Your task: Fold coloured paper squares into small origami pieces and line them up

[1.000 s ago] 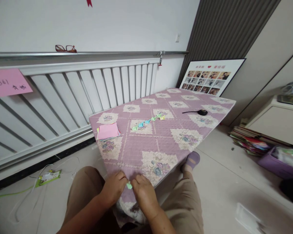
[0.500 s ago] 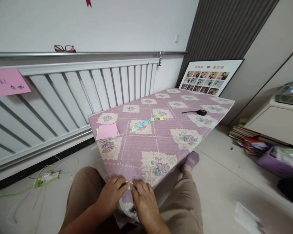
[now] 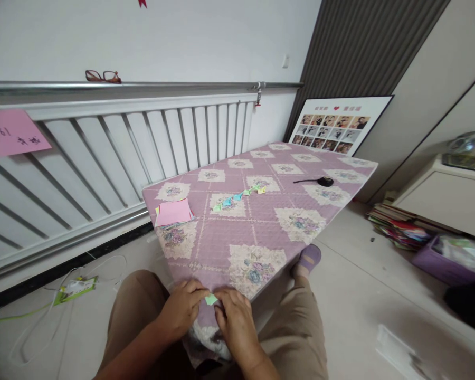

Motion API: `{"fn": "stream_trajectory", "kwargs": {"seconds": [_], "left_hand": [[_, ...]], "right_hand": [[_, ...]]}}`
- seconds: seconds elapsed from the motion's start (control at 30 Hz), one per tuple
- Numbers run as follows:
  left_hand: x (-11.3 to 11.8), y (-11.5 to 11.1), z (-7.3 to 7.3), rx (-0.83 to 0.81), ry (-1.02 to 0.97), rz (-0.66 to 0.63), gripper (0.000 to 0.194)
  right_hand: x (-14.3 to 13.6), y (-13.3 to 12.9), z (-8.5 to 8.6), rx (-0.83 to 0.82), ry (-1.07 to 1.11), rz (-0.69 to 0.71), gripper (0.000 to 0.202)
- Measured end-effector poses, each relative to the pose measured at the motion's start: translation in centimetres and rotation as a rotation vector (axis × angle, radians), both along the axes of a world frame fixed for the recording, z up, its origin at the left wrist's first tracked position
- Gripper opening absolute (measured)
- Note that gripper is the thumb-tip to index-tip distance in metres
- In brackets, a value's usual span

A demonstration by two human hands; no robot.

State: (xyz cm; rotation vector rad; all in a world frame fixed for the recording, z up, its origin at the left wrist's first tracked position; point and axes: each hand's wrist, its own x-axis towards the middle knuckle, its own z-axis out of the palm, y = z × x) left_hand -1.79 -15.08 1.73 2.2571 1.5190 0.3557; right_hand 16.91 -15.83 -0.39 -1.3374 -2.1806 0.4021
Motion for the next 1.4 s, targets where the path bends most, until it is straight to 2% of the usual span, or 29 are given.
{"fn": "stream_trajectory", "kwargs": {"seconds": [0.2, 0.33, 0.53, 0.77, 0.87, 0.97, 1.17, 1.3, 1.4], "left_hand": [[0.0, 0.1, 0.0, -0.048, -0.117, 0.051, 0.044], [-0.1, 0.0, -0.1, -0.039, -0.148, 0.122, 0.037], [0.3, 0.7, 0.2, -0.079, -0.101, 0.067, 0.022], [1.1, 1.5, -0.4, -0.079, -0.038, 0.08, 0.018], [0.8, 1.6, -0.8, -0.087, -0.136, 0.077, 0.017], [0.4, 1.6, -1.1, -0.087, -0.325, 0.084, 0.016], [0.6, 1.5, -0.8, -0.13, -0.635, 0.257, 0.014], [0.9, 1.0, 0.3, -0.178, -0.673, 0.391, 0.016], [0.9, 0.8, 0.7, -0.186, -0.658, 0.425, 0.016]], "right_hand": [[-0.3, 0.3, -0.1, 0.002, 0.0, -0.033, 0.014], [-0.8, 0.5, 0.1, -0.003, -0.025, -0.061, 0.012], [-1.2, 1.2, 0.4, 0.002, -0.065, -0.098, 0.008], [-1.2, 2.1, 1.0, -0.061, -0.082, -0.067, 0.008], [-1.0, 2.5, 0.7, -0.098, 0.002, -0.037, 0.01], [-0.6, 2.7, 0.6, -0.162, 0.174, 0.005, 0.015], [0.3, 2.9, 1.3, -0.308, 0.474, -0.034, 0.024], [0.4, 2.7, 1.3, -0.415, 0.636, -0.076, 0.026], [0.2, 2.4, 1.0, -0.472, 0.708, -0.099, 0.026]]}}
